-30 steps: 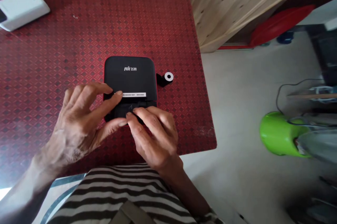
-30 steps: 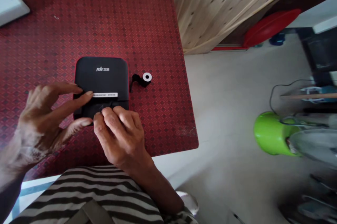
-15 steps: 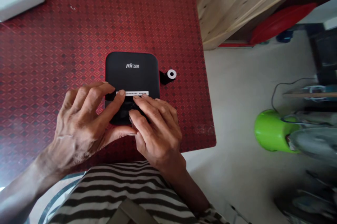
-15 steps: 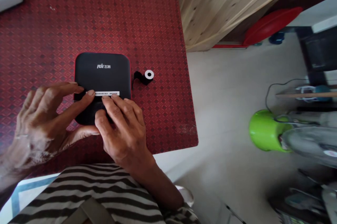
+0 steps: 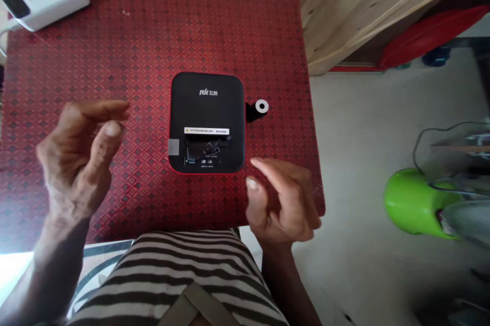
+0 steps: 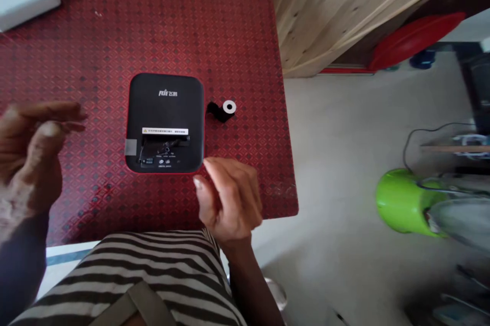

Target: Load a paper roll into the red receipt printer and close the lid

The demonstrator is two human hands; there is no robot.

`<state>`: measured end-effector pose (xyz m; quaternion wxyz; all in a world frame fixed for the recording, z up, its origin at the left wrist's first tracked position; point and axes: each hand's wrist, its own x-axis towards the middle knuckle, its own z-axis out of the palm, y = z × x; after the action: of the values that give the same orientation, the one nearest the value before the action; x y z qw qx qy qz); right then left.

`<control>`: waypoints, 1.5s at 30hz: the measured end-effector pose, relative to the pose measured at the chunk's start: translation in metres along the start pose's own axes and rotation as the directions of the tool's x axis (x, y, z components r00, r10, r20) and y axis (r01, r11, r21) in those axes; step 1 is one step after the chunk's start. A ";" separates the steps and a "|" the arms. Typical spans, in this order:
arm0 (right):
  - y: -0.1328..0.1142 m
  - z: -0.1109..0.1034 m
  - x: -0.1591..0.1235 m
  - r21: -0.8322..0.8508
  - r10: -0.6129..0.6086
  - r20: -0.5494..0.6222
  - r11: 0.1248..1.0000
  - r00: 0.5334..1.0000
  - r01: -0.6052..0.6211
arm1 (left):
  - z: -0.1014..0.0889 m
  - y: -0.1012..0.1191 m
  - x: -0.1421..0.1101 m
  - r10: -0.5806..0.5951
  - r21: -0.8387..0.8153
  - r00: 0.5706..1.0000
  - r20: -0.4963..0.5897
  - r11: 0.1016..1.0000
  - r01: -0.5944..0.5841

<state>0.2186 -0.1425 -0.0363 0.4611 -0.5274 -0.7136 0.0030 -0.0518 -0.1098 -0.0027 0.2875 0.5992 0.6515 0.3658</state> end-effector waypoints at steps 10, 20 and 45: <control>0.024 0.014 -0.025 0.042 0.070 0.063 0.997 0.996 -0.072 | 0.030 -0.002 0.003 -0.211 -0.294 0.944 0.255 0.913 0.283; 0.034 0.014 -0.025 0.020 0.091 0.100 0.995 0.991 -0.093 | 0.037 0.009 0.011 -0.208 -0.303 0.926 0.315 0.903 0.306; 0.022 0.014 0.067 0.127 -0.140 0.198 0.985 0.970 0.116 | 0.062 -0.016 -0.001 -0.108 -0.416 0.990 0.094 0.899 0.137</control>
<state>0.2252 -0.0752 -0.0109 0.4132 -0.4498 -0.7888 0.0686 -0.0106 -0.1031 -0.0509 0.4545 0.4930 0.5835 0.4582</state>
